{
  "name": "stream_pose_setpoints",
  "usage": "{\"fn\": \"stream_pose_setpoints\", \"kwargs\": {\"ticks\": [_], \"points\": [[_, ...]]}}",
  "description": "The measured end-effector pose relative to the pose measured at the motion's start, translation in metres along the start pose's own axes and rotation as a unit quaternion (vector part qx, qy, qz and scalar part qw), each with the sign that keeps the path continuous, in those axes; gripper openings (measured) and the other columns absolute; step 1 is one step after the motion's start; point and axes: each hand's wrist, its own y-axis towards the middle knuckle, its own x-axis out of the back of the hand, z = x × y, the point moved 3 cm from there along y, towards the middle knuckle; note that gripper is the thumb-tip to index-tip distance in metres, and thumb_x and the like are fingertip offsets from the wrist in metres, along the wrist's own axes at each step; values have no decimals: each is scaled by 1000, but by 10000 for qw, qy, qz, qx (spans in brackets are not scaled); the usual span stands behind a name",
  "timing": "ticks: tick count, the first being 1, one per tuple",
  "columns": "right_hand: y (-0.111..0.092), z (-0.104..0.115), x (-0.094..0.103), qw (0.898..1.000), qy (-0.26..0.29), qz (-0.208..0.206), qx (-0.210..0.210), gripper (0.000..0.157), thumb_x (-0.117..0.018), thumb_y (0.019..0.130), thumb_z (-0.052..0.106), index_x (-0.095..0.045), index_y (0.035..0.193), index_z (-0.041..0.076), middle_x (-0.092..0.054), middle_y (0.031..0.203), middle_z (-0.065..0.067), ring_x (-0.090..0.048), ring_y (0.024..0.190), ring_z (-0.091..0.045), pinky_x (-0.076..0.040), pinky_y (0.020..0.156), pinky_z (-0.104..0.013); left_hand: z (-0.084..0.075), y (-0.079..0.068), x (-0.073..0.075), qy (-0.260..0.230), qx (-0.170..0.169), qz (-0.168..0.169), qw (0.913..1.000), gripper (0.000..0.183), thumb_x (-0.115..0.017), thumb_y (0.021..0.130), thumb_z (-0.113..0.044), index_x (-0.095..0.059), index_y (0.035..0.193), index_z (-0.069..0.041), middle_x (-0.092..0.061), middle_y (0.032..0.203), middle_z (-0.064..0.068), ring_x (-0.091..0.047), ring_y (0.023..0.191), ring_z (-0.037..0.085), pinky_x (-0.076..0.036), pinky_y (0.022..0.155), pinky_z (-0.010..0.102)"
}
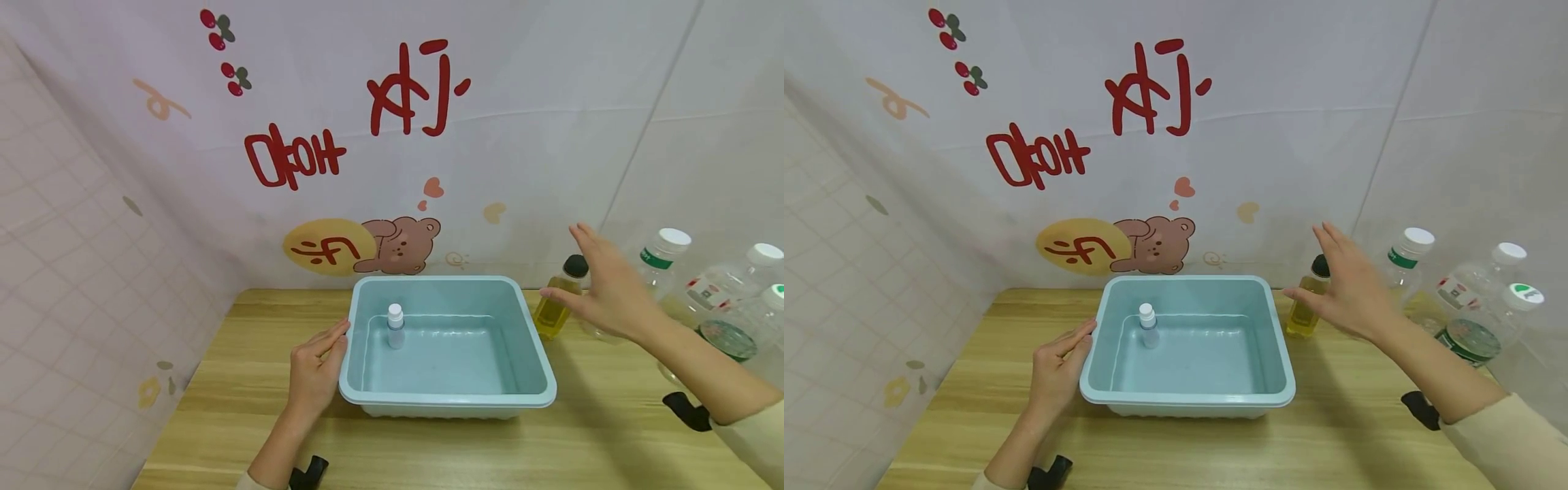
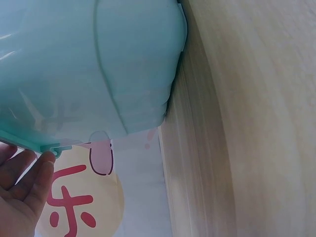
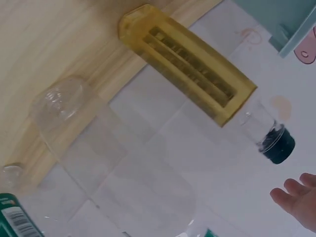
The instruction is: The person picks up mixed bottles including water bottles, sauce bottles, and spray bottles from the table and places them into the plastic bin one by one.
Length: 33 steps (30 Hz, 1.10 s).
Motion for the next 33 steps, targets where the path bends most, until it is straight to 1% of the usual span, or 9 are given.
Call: {"fn": "stream_pose_setpoints", "kwargs": {"ticks": [3,6,10,13,18,22,25,29,33], "points": [[-3,-10,2,9994,47,-8,-355,116,-90,82,42,-20,165,1,-31,163,-34,-34,142,-61,-32,107,-78,0,0,-1,-1,4,-3,10000,27,-69,93,6,-79,117,1,-75,122,11,-72,115,30,-48,98,13],[-4,-17,1,9981,55,-8,-606,114,-88,84,44,-21,165,0,-35,159,-37,-36,138,-63,-34,103,-79,0,0,0,-3,30,-23,10000,27,-69,93,6,-79,117,1,-75,122,11,-72,115,30,-48,99,13],[-5,-27,-1,9965,164,24,-818,108,-86,87,44,-25,163,-3,-41,153,-39,-41,134,-62,-37,99,-79,0,-1,0,-31,71,-21,10000,27,-69,93,6,-79,117,0,-75,122,10,-71,116,29,-48,99,13],[-7,-31,-4,9951,317,112,-931,103,-83,90,43,-28,160,-7,-43,149,-40,-46,127,-61,-42,93,-77,0,-1,1,-36,80,-13,10000,27,-69,93,6,-79,117,0,-75,122,9,-71,116,29,-48,98,13],[-8,-36,-7,9915,585,268,-1129,96,-78,94,45,-31,158,-9,-44,148,-40,-53,119,-61,-48,88,-73,-2,-1,1,-7,41,14,10000,27,-69,93,5,-79,117,0,-75,122,10,-71,116,30,-48,99,13],[-10,-38,-8,9870,749,329,-1384,93,-74,96,49,-33,157,-8,-47,147,-38,-55,118,-58,-50,88,-72,-2,0,1,15,79,52,10000,27,-69,94,5,-79,118,-1,-75,123,9,-71,117,29,-47,99,13],[-11,-41,-10,9831,878,372,-1563,94,-72,96,53,-33,158,-6,-46,147,-37,-53,122,-56,-50,89,-72,-1,-1,1,-41,131,95,9999,27,-69,94,4,-79,119,-2,-75,124,11,-71,117,28,-48,98,12],[-11,-44,-12,9800,989,389,-1684,93,-70,97,55,-35,157,-6,-47,146,-36,-52,124,-55,-50,90,-71,0,-2,1,-143,159,133,9997,27,-68,95,4,-78,120,-1,-74,124,12,-71,117,28,-50,95,13],[-12,-46,-14,9791,1012,349,-1730,89,-70,97,55,-39,154,-6,-52,141,-35,-56,121,-53,-52,88,-69,0,-2,1,-149,168,131,9997,27,-69,95,4,-78,120,-2,-74,124,12,-71,117,28,-50,96,13]]}}
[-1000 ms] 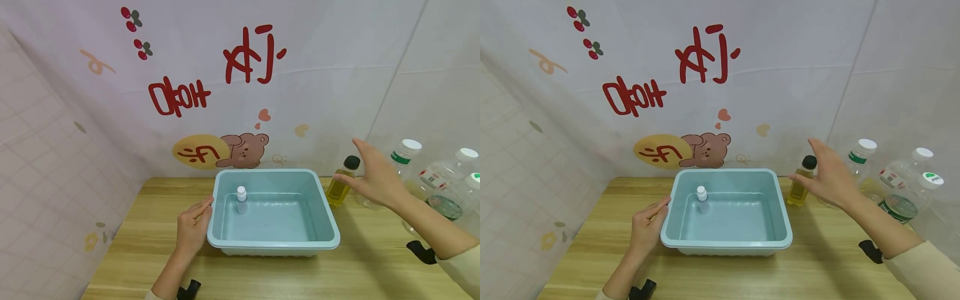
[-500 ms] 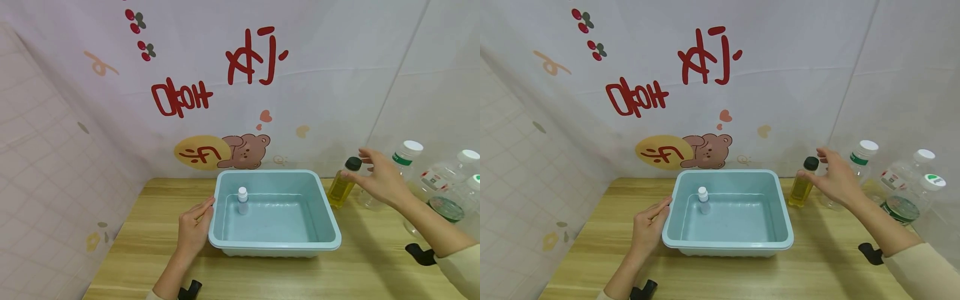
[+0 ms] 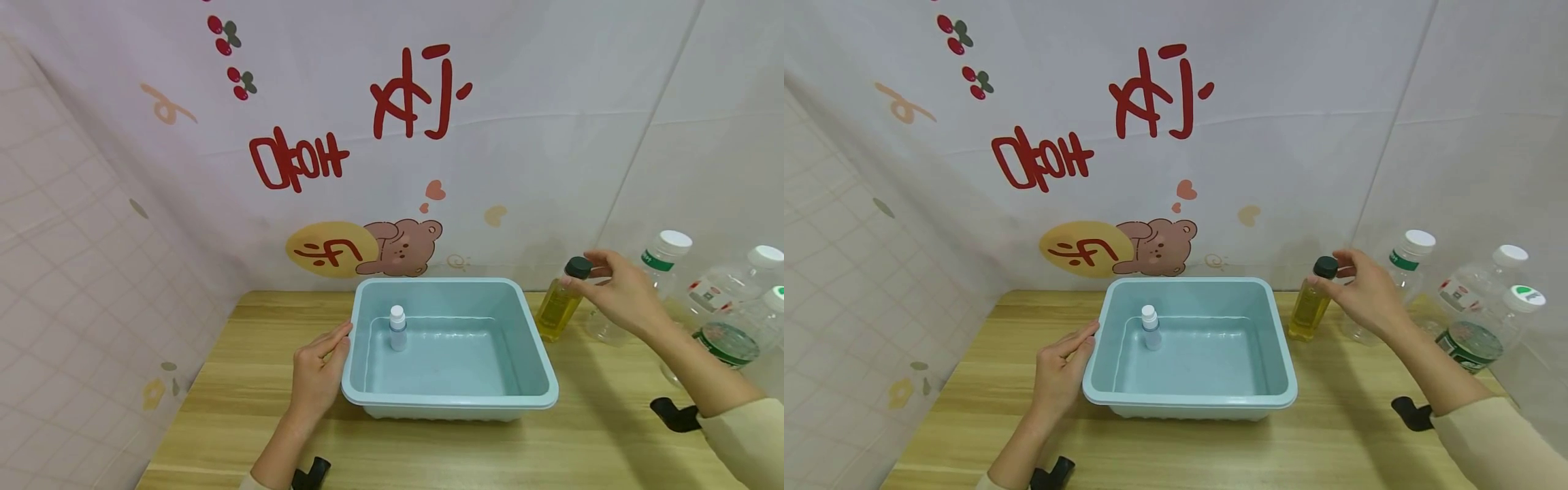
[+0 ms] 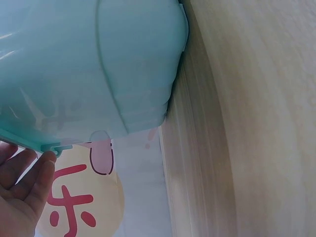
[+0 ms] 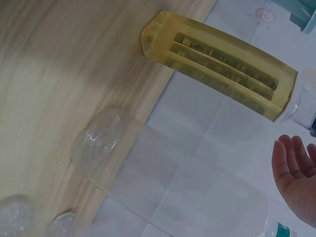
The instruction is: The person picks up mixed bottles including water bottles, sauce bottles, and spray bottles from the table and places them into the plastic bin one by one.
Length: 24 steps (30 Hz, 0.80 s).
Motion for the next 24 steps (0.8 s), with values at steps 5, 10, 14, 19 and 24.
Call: {"fn": "stream_pose_setpoints", "kwargs": {"ticks": [5,10,14,19,24], "points": [[0,-2,-2,10000,-10,-78,-16,87,-70,97,55,-42,152,-6,-57,135,-34,-60,116,-50,-56,80,-57,0,0,0,-15,26,5,10000,27,-68,95,4,-78,120,-2,-74,124,13,-71,117,28,-50,96,13],[0,-4,-3,9999,26,-128,87,78,-71,98,48,-45,148,-7,-63,126,-31,-63,111,-47,-51,72,-35,0,0,0,-51,64,23,10000,27,-68,96,3,-78,121,-2,-74,125,11,-70,118,28,-50,95,13],[-1,-4,-5,9995,92,-198,222,69,-72,99,42,-51,142,-7,-67,120,-29,-65,106,-45,-51,68,-28,1,0,0,-43,38,17,10000,27,-68,97,3,-78,121,-2,-74,125,10,-71,118,28,-50,95,13],[-1,-2,-6,9989,155,-320,309,60,-73,99,40,-55,133,-7,-69,116,-27,-66,104,-44,-50,65,-23,1,0,0,-28,1,8,10000,27,-68,96,4,-79,120,-2,-74,125,10,-71,117,28,-51,95,14],[-1,-2,-6,9987,178,-388,297,58,-73,99,39,-57,130,-7,-69,113,-26,-65,104,-44,-50,65,-23,1,0,0,-10,6,4,10000,27,-68,96,4,-79,120,-2,-74,125,10,-71,117,28,-50,95,14]]}}
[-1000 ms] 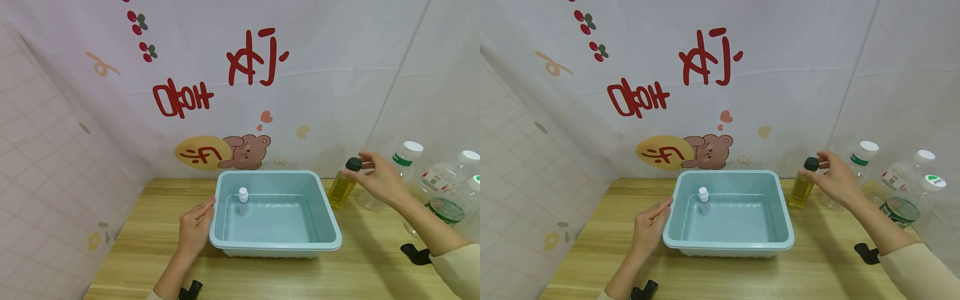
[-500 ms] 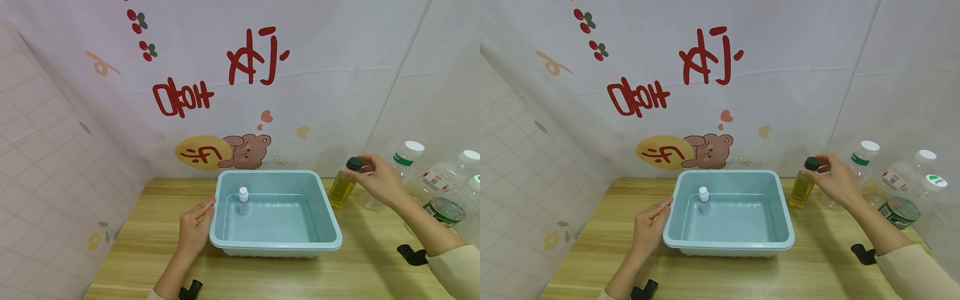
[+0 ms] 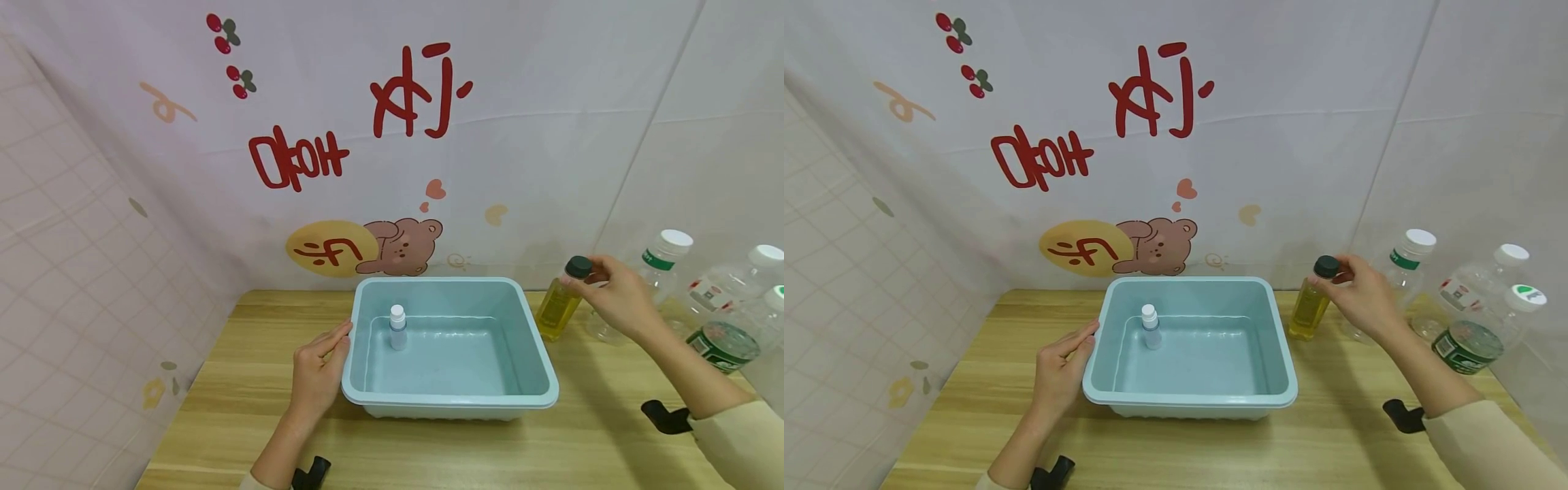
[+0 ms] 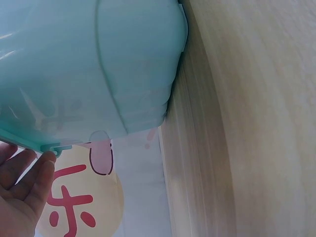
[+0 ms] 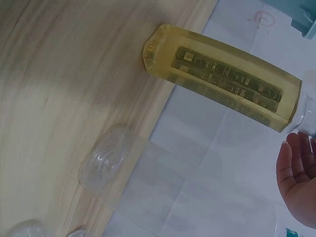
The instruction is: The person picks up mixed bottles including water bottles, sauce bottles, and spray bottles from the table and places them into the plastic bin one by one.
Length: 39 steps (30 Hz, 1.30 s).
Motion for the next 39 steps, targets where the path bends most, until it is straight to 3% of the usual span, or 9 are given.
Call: {"fn": "stream_pose_setpoints", "kwargs": {"ticks": [11,18,30,32,34,37,39], "points": [[1,1,-1,9998,120,-65,-129,59,-75,98,39,-58,131,-7,-67,117,-28,-61,110,-47,-49,72,-30,0,0,0,32,-51,-47,10000,27,-69,95,4,-79,119,-1,-74,124,10,-71,116,28,-50,95,14],[0,2,0,9997,222,-124,-42,55,-75,98,35,-60,131,-6,-67,117,-26,-62,105,-43,-49,67,-20,0,0,0,50,-64,-63,9999,27,-68,95,5,-79,119,-1,-74,124,9,-71,116,28,-50,95,14],[-1,3,3,9996,178,-228,34,56,-75,99,31,-59,135,-8,-67,117,-30,-66,98,-44,-52,62,-18,1,0,-1,13,-59,-56,10000,27,-69,95,4,-79,119,-1,-75,124,9,-71,116,28,-50,95,14],[0,4,4,9994,161,-292,39,56,-76,98,30,-59,135,-9,-67,116,-31,-68,93,-36,-52,61,-18,0,0,-1,10,-42,-48,10000,27,-68,95,4,-79,120,-1,-75,124,9,-71,116,28,-50,95,14],[0,6,5,9992,185,-341,64,56,-76,98,29,-59,136,-9,-68,116,-31,-69,86,-19,-52,60,-17,0,0,-1,8,-29,-44,10000,27,-68,95,4,-79,120,-2,-74,124,9,-71,116,28,-50,95,14],[1,10,7,9989,260,-387,95,54,-76,98,27,-60,135,-9,-68,116,-30,-59,81,7,-52,60,-15,0,0,-1,30,-14,-55,10000,27,-68,95,4,-79,120,-2,-75,124,8,-71,117,28,-50,96,14],[1,13,9,9986,341,-395,116,53,-76,99,27,-60,134,-9,-67,116,-29,-55,79,14,-52,61,-14,0,0,0,49,-3,-56,10000,27,-68,95,4,-79,120,-2,-75,124,8,-71,117,28,-50,96,13]]}}
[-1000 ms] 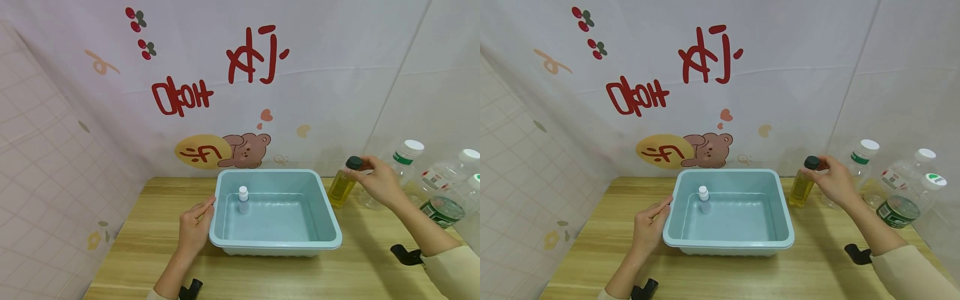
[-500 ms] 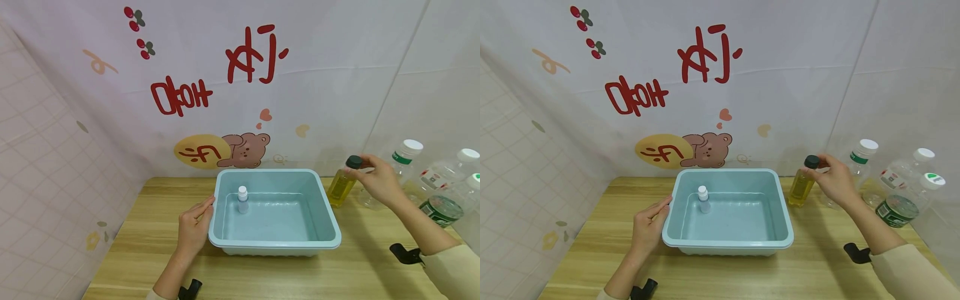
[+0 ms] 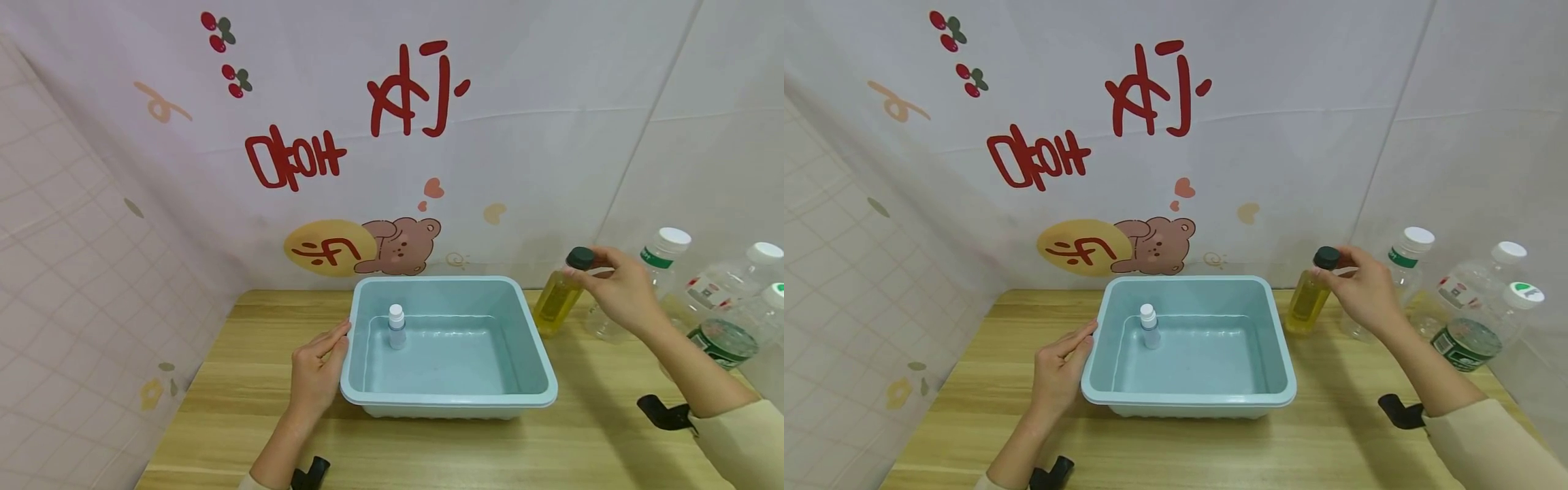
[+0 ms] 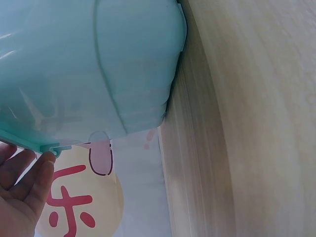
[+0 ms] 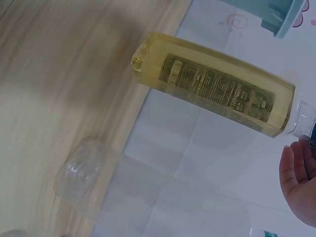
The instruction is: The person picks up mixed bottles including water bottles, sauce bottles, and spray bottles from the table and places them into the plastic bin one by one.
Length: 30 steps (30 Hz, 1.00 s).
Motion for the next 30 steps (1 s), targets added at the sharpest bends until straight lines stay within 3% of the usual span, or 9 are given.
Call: {"fn": "stream_pose_setpoints", "kwargs": {"ticks": [6,11,21,30], "points": [[0,11,7,9999,61,-154,-22,51,-76,98,27,-62,133,-7,-67,117,-26,-57,78,16,-51,61,-13,0,1,0,18,-23,28,10000,27,-68,96,2,-78,121,-2,-74,125,8,-71,118,28,-49,97,13],[3,18,15,9993,1,-383,24,49,-78,96,25,-64,131,-6,-68,108,-9,-56,76,18,-49,61,-10,1,1,0,15,-68,33,10000,27,-69,96,3,-78,121,-2,-74,125,7,-71,117,28,-49,97,13],[6,31,29,9987,131,-465,-142,48,-78,96,32,-64,132,3,-61,99,25,-61,79,16,-46,64,-13,-1,1,0,30,-60,32,10000,27,-68,96,3,-78,120,-1,-74,125,10,-71,117,29,-49,97,13],[12,51,39,9973,272,-688,16,46,-79,95,27,-64,130,1,-61,98,27,-62,78,13,-47,62,-12,-1,1,0,22,-35,6,10000,27,-68,96,3,-79,120,-2,-74,125,9,-71,116,29,-50,96,13]]}}
